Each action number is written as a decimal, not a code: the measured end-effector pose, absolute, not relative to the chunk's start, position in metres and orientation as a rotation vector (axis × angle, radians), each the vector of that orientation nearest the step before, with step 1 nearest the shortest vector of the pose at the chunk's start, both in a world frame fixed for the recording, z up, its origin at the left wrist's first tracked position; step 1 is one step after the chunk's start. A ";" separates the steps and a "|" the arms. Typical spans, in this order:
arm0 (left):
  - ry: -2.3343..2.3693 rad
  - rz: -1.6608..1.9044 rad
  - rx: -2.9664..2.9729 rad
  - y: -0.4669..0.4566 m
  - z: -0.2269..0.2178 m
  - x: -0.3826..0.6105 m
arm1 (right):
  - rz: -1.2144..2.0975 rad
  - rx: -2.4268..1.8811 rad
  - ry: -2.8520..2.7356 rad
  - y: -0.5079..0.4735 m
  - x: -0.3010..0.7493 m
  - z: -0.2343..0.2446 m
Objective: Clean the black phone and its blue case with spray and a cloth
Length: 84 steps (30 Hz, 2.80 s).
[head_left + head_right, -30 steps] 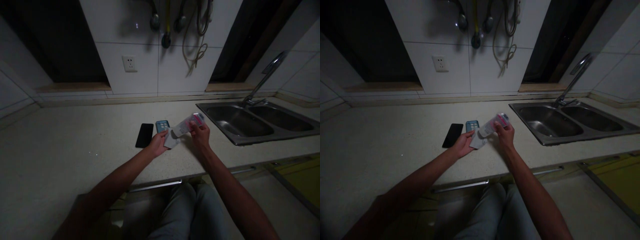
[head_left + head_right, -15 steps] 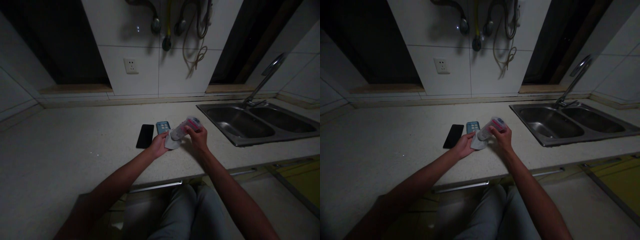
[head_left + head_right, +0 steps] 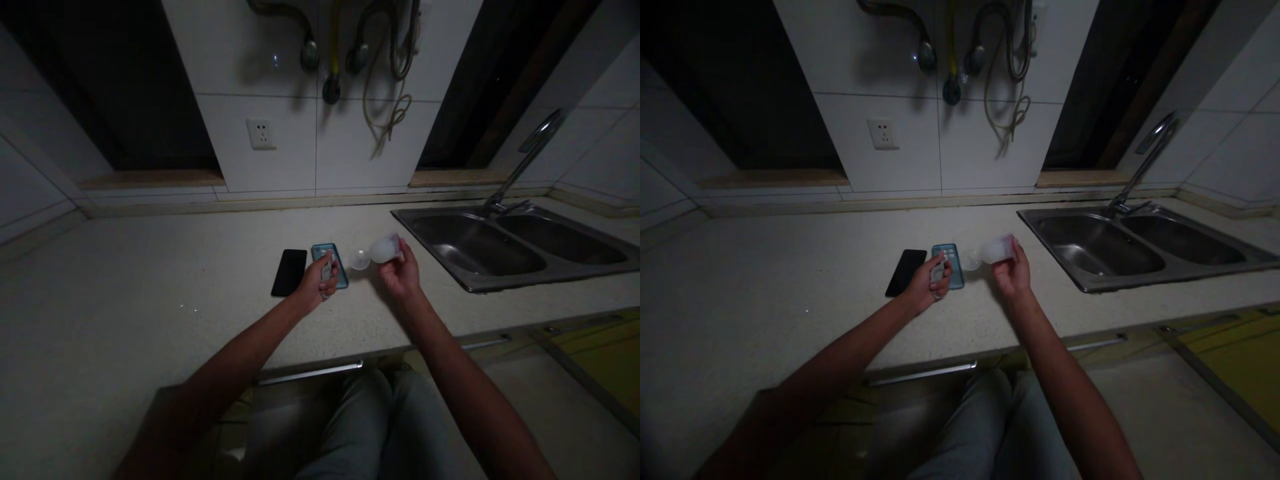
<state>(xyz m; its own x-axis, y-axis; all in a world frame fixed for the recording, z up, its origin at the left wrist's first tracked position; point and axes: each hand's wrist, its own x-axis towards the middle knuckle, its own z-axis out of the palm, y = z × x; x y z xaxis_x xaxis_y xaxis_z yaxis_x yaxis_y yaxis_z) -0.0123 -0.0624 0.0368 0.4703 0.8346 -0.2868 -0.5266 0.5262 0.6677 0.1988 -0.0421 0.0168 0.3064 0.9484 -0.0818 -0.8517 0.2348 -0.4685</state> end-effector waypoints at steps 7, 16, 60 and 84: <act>0.660 0.842 0.632 -0.069 0.039 -0.009 | 1.281 -0.566 -0.282 -0.041 0.189 0.014; 0.594 0.781 0.630 -0.067 0.040 -0.012 | 0.638 -0.893 -0.749 -0.051 0.177 0.010; 0.811 0.997 0.744 -0.049 0.042 -0.031 | 0.203 -1.201 -0.820 -0.050 0.212 0.004; 0.787 1.084 0.715 -0.044 0.033 -0.027 | 0.412 -1.108 -1.835 -0.073 0.162 0.002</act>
